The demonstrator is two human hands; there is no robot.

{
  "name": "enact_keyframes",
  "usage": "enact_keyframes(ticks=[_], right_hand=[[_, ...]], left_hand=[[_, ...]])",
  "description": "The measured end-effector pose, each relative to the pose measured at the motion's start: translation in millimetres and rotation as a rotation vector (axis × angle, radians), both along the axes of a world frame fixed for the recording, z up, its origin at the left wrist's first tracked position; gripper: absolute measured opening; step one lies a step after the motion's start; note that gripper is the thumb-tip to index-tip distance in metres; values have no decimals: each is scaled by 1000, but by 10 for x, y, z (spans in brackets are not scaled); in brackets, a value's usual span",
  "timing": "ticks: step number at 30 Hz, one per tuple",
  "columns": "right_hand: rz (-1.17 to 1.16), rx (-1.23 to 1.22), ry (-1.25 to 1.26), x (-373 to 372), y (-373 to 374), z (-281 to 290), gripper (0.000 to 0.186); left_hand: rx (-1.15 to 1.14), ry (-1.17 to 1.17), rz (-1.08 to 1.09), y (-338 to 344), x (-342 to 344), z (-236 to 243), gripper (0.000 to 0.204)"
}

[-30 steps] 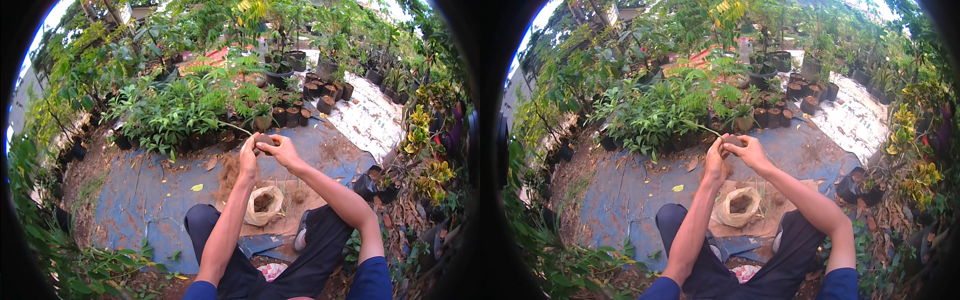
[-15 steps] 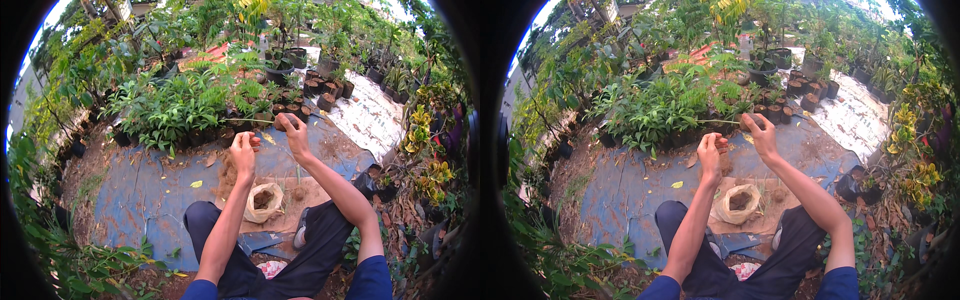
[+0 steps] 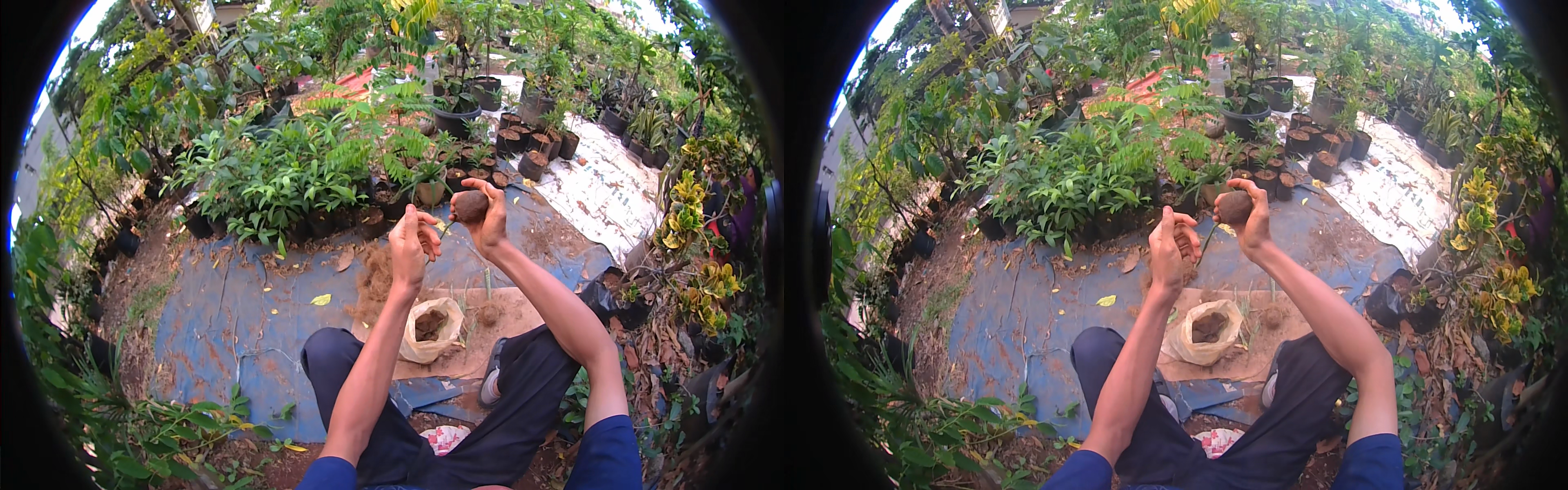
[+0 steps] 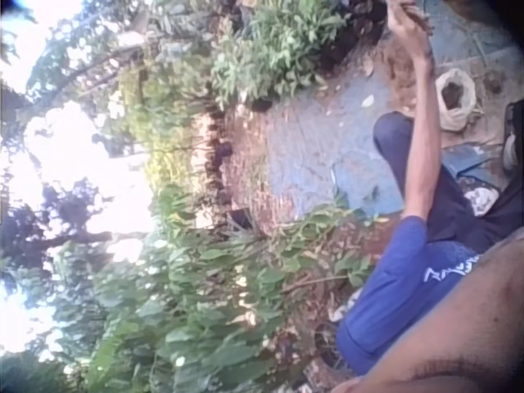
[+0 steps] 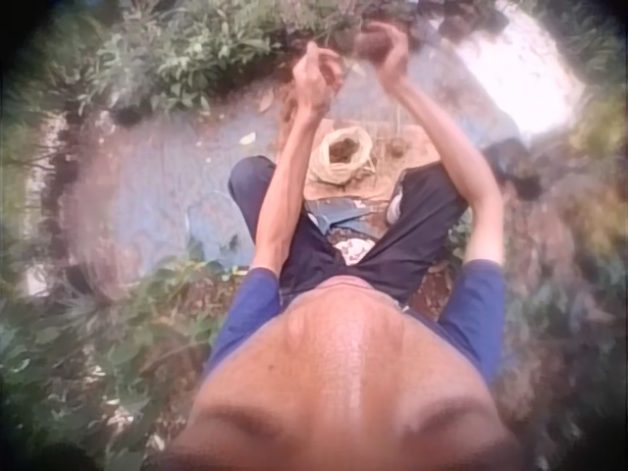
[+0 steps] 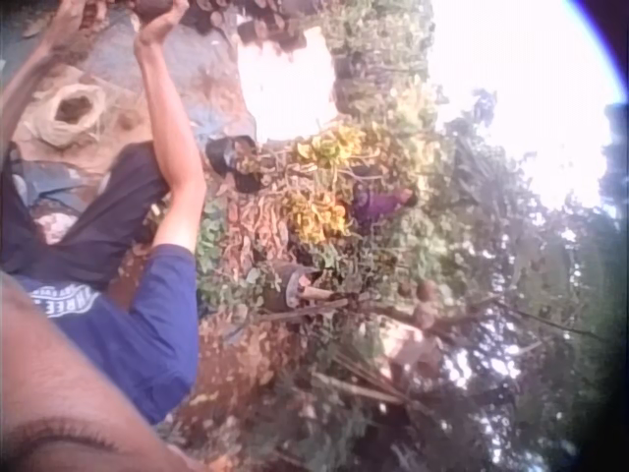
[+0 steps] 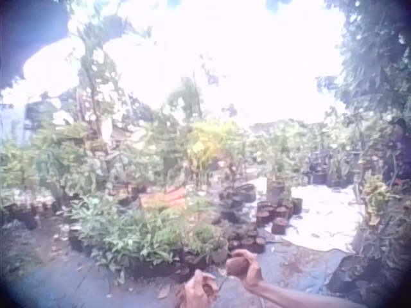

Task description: The person sits on the ground and wraps a thin green plant stem with a strip of brown fibrous material. The person repeatedly winds the strip around the stem, occasionally adjusting the grip and pulling the strip taut.

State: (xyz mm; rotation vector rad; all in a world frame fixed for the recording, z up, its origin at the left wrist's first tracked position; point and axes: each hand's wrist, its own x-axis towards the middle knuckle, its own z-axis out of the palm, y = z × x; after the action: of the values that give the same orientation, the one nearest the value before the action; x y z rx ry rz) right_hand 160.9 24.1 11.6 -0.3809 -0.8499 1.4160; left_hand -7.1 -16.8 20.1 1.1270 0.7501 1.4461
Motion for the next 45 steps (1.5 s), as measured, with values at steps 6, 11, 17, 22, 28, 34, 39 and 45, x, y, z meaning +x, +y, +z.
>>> enact_keyframes(ticks=[6, 11, 17, 22, 28, 34, 39, 45], right_hand=[[40, -91, -262, -92, 39, -3, 37], [122, -168, -224, -143, -89, 26, 35], [47, -195, -350, -217, -151, 8, 25], [23, -225, -361, -273, -113, -15, 23], [-78, -350, -431, -334, -142, 15, 26], [-7, -209, -500, -314, -153, -55, 25], [-11, -284, -463, -338, -140, -47, 34], [185, -243, -253, -310, -182, -39, 47]], left_hand=[[13, -7, 52, -7, 23, 69, 48], [54, 89, 118, -17, 51, 26, 45], [-64, 132, 203, 45, 40, -156, 41], [-199, 82, 245, 138, 75, -327, 39], [-243, 91, 222, 211, 62, -425, 37], [-246, 95, 233, 235, 47, -450, 36], [-235, 86, 244, 248, 33, -444, 35], [-303, 11, 217, 256, 12, -460, 37]])
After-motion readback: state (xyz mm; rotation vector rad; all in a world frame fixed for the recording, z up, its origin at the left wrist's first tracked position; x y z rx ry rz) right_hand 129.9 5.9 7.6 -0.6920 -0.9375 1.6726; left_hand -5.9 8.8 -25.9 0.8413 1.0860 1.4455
